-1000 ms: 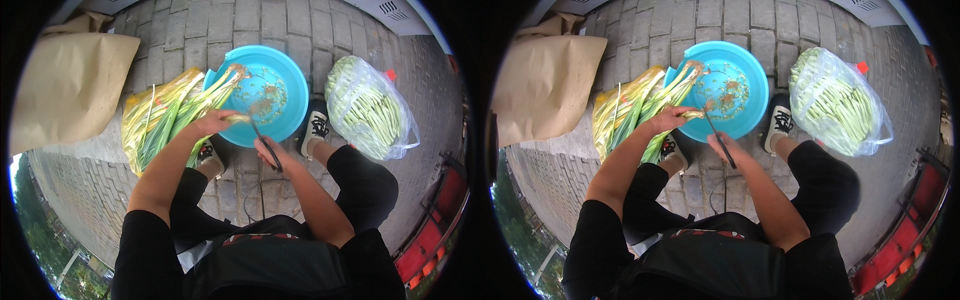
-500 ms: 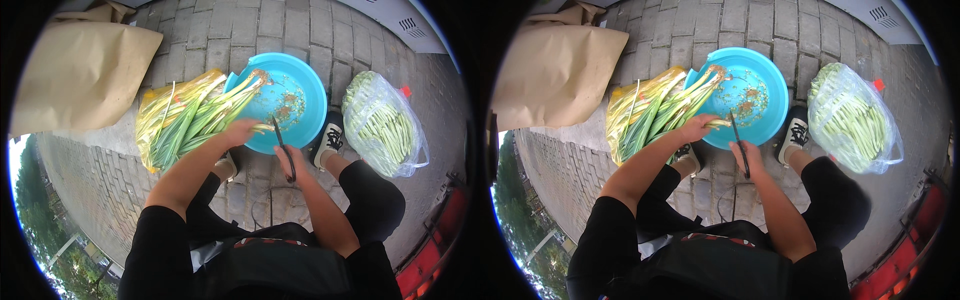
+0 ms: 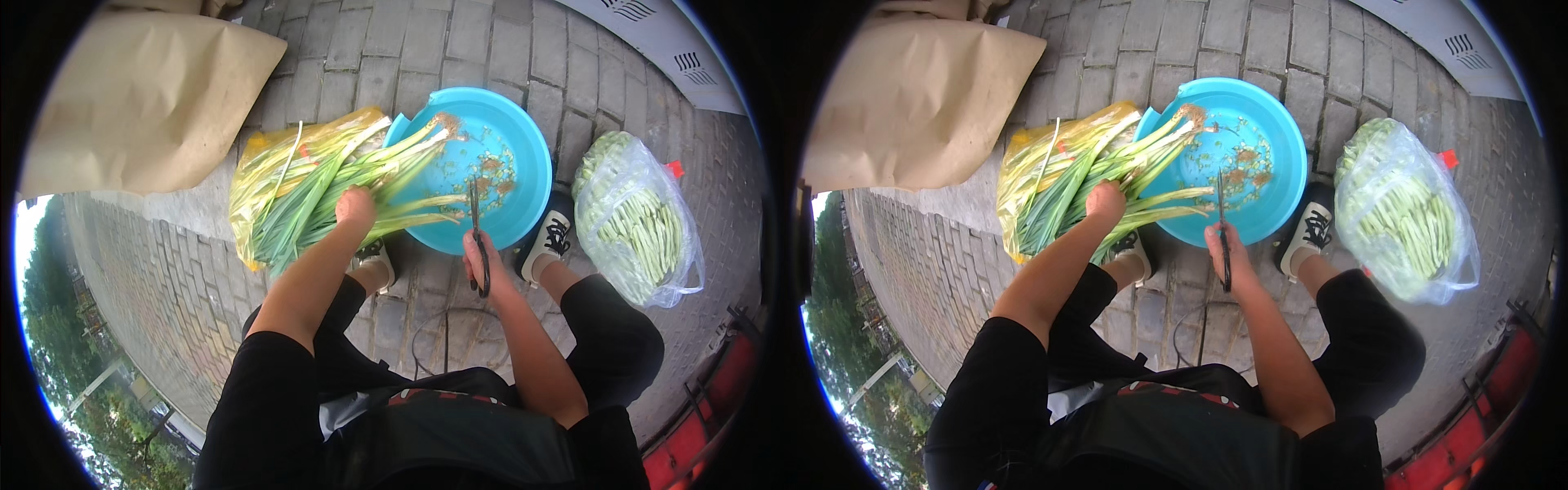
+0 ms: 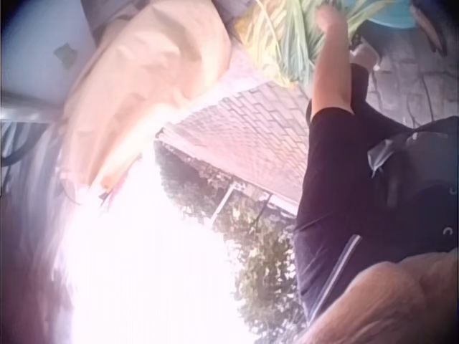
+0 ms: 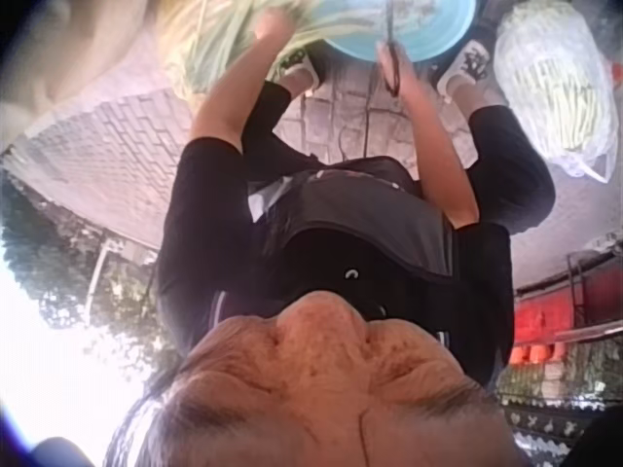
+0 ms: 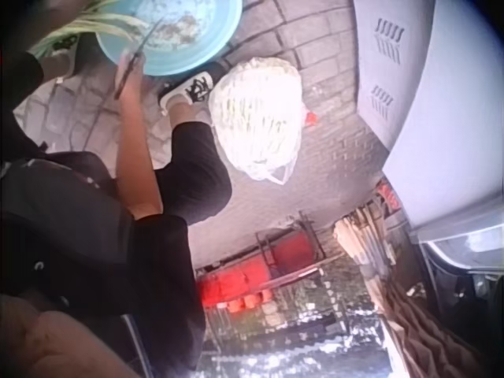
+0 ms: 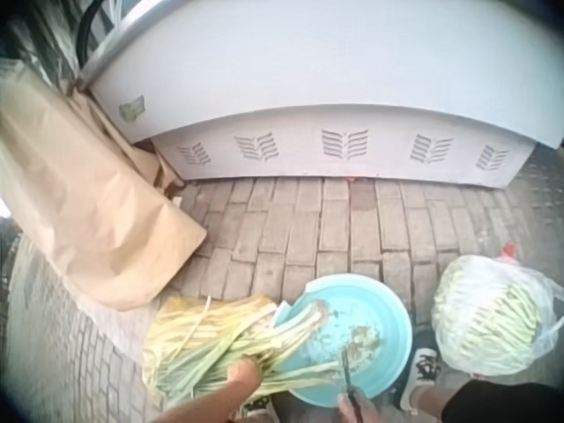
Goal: The person unties a plastic bag of green onions, uses scissors to trim the root ends over a blue basin, and places the trimmed onions on a red paper bag. The person also handles a second bag of green onions and continues trimming.
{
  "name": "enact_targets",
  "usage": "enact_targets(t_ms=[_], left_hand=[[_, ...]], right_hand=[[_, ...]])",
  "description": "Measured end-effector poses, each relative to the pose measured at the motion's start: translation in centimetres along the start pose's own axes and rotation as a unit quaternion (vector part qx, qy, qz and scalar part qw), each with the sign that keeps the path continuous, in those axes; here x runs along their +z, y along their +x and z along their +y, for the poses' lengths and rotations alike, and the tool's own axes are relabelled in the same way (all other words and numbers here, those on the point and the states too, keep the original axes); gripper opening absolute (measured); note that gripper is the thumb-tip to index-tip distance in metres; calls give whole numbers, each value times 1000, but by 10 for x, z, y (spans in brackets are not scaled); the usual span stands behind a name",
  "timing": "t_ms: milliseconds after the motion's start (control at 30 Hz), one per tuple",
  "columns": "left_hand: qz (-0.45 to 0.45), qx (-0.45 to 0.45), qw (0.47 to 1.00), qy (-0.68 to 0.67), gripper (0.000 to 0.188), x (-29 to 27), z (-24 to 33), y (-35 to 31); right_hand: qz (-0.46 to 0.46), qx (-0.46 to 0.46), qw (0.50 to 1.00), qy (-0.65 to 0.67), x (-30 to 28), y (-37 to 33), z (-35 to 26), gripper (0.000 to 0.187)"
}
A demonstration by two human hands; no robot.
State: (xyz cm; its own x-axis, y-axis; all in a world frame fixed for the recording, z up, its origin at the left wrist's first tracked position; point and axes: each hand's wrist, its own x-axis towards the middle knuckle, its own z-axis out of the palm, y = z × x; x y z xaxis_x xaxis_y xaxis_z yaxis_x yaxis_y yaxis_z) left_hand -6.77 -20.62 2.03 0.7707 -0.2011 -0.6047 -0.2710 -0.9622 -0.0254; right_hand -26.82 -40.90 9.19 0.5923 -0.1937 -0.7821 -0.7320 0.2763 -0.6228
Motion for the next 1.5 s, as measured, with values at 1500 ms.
enact_targets(t_ms=[1500], left_hand=[[-66,121,838,-528,10,-44,19,5]], right_hand=[[-63,-59,993,-84,-5,-15,-18,74]])
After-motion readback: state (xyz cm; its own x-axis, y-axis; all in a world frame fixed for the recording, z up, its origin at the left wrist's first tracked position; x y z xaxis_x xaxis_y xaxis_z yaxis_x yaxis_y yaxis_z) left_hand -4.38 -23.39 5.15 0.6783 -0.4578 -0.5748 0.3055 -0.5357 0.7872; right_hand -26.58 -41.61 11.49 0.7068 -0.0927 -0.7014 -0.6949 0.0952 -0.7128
